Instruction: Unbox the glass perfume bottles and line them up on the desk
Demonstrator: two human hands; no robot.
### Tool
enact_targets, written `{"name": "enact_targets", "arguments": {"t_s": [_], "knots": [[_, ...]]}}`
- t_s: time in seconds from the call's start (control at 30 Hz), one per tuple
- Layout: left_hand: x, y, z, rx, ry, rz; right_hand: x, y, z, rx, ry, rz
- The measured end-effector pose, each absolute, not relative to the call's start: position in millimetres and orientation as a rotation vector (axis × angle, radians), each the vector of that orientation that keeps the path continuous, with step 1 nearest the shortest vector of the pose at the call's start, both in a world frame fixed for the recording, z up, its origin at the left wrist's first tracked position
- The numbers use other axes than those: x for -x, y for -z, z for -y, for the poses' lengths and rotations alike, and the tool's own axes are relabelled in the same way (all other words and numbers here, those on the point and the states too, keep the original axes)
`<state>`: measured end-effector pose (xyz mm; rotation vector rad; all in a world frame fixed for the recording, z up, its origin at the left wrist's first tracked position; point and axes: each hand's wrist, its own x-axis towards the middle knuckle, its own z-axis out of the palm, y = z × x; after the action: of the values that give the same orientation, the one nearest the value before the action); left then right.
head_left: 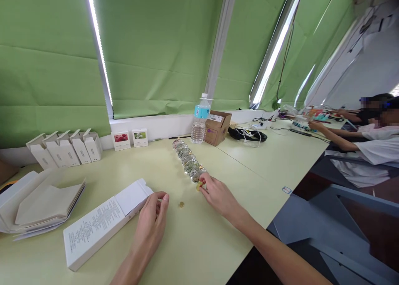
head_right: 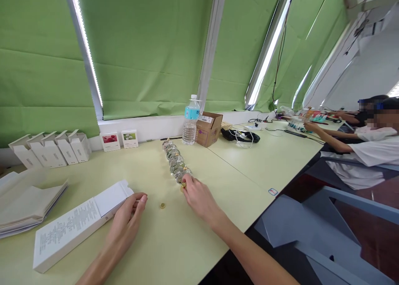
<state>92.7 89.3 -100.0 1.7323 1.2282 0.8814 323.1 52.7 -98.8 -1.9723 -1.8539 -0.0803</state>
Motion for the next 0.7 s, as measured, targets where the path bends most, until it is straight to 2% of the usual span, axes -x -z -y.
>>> {"name": "enact_targets", "arguments": {"t_s": [0.27,0.47,0.7], "knots": [[-94,100,-89,-1.75,-0.924,-1.243,-318,106,-52,1.95,0.078,1.797],[-91,101,-93,-1.762,-0.869,-1.224,-281,100,-41,1.764,-0.16,1.951],[-90,104,-95,-1.785,-0.858,-1.206,-275,107,-45,1.684,-0.185,2.058]]}}
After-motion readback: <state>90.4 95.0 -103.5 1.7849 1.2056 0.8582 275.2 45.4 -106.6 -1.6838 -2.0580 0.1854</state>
